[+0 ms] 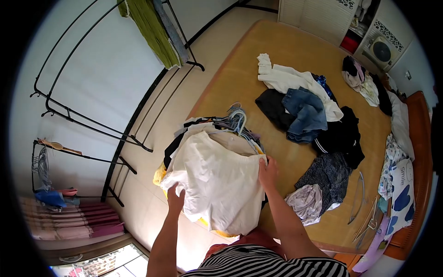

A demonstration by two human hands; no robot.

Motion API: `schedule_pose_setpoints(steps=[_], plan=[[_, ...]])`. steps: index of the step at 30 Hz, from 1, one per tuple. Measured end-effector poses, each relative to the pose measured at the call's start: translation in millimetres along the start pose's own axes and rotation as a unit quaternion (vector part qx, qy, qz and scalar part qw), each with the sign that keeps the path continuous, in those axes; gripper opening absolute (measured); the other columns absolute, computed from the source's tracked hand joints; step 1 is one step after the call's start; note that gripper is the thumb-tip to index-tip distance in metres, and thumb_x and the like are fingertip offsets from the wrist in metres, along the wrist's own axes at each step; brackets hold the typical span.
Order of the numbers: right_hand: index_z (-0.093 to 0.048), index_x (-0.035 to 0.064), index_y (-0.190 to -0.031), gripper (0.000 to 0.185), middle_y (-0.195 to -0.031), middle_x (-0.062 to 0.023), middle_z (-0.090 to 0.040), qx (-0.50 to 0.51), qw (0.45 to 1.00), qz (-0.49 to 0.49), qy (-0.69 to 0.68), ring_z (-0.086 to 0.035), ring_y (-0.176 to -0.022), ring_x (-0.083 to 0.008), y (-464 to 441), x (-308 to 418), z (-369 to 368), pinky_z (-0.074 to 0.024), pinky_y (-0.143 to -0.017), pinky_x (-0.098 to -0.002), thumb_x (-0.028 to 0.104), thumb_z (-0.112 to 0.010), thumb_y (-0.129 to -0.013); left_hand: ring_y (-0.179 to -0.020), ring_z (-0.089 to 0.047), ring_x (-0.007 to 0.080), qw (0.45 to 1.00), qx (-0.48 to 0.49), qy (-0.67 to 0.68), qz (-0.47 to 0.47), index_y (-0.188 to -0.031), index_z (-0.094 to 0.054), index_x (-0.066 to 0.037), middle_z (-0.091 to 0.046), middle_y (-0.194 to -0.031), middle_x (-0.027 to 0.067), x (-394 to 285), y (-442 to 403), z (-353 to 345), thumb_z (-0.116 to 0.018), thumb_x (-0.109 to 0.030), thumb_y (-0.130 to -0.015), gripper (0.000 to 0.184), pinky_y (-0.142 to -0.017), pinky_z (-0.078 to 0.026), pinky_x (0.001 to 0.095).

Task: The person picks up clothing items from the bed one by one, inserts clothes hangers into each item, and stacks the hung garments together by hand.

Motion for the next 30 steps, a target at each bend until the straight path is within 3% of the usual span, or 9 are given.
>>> schedule_pose_setpoints(steps=[3, 14, 18, 21, 24, 28, 30], plan=[[-0.056, 0.0071, -0.110, 0.029, -0.111, -0.0105, -0.056, -0.004, 0.997, -0.012, -0.074, -0.051, -0.107, -0.0270, 1, -13, -1, -0.0339, -0.091, -0.0457, 0.029, -0.050, -0.092, -0.113, -0.049, 0.0344, 0.999, 0.014, 0.038, -0.002, -0.123, -0.053, -0.003, -0.054, -0.120, 0.0184, 3, 36, -6, -0.067, -0.019, -0.080, 0.048, -0.098, -0.039, 0.0414], [-0.057, 0.0093, -0.108, 0.024, -0.104, -0.0084, -0.060, -0.064, 0.997, -0.002, -0.034, -0.056, -0.099, -0.0254, 91, -66, 52, -0.0363, -0.087, -0.0455, 0.023, -0.053, -0.089, -0.110, -0.053, 0.0259, 0.985, 0.060, 0.146, 0.069, -0.124, -0.053, -0.003, -0.056, -0.118, 0.0165, 25, 156, 3, -0.064, -0.015, -0.083, 0.043, -0.094, -0.042, 0.0365], [-0.060, 0.0063, -0.100, 0.017, -0.093, -0.0103, -0.063, -0.098, 0.994, -0.008, -0.055, -0.060, -0.088, -0.0268, 136, -92, 80, -0.0448, -0.078, -0.0394, 0.017, -0.056, -0.087, -0.107, -0.054, 0.0233, 0.979, 0.083, 0.157, 0.102, -0.123, -0.053, -0.002, -0.058, -0.113, 0.0146, 27, 198, 7, -0.063, -0.015, -0.084, 0.043, -0.094, -0.042, 0.0349], [-0.061, 0.0027, -0.093, 0.014, -0.085, -0.0128, -0.064, -0.049, 0.992, -0.006, -0.113, -0.063, -0.079, -0.0258, 168, -113, 109, -0.0488, -0.070, -0.0338, 0.015, -0.058, -0.086, -0.103, -0.055, 0.0213, 0.972, 0.107, 0.175, 0.114, -0.123, -0.053, -0.001, -0.060, -0.108, 0.0127, 34, 230, -7, -0.062, -0.016, -0.084, 0.042, -0.091, -0.043, 0.0337], [-0.062, 0.0038, -0.095, 0.015, -0.081, -0.0092, -0.064, -0.049, 0.996, -0.025, -0.075, -0.061, -0.075, -0.0193, 200, -149, 136, -0.0476, -0.070, -0.0302, 0.015, -0.058, -0.086, -0.099, -0.057, 0.0197, 0.968, 0.147, 0.171, 0.108, -0.122, -0.053, -0.001, -0.061, -0.104, 0.0112, 29, 260, -29, -0.062, -0.017, -0.084, 0.042, -0.088, -0.044, 0.0325], [-0.063, 0.0037, -0.093, 0.014, -0.079, -0.0084, -0.064, -0.075, 0.993, -0.045, -0.073, -0.061, -0.073, -0.0179, 236, -185, 183, -0.0479, -0.069, -0.0293, 0.014, -0.059, -0.084, -0.095, -0.057, 0.0180, 0.956, 0.189, 0.197, 0.110, -0.121, -0.053, 0.001, -0.062, -0.101, 0.0103, 8, 292, -61, -0.061, -0.018, -0.085, 0.042, -0.085, -0.046, 0.0312], [-0.064, 0.0029, -0.093, 0.016, -0.080, -0.0094, -0.065, -0.046, 0.991, -0.104, -0.075, -0.061, -0.073, -0.0177, 241, -211, 197, -0.0485, -0.068, -0.0299, 0.014, -0.060, -0.082, -0.095, -0.057, 0.0176, 0.957, 0.195, 0.192, 0.098, -0.121, -0.053, 0.001, -0.062, -0.101, 0.0097, -8, 301, -71, -0.061, -0.018, -0.085, 0.042, -0.085, -0.045, 0.0308]])
Point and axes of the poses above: each hand's wrist, its own y-axis away from the middle knuckle, its own z-axis out of the back of the hand, x = y × z, the point moved 3 cm from there along -y, towards the middle knuckle
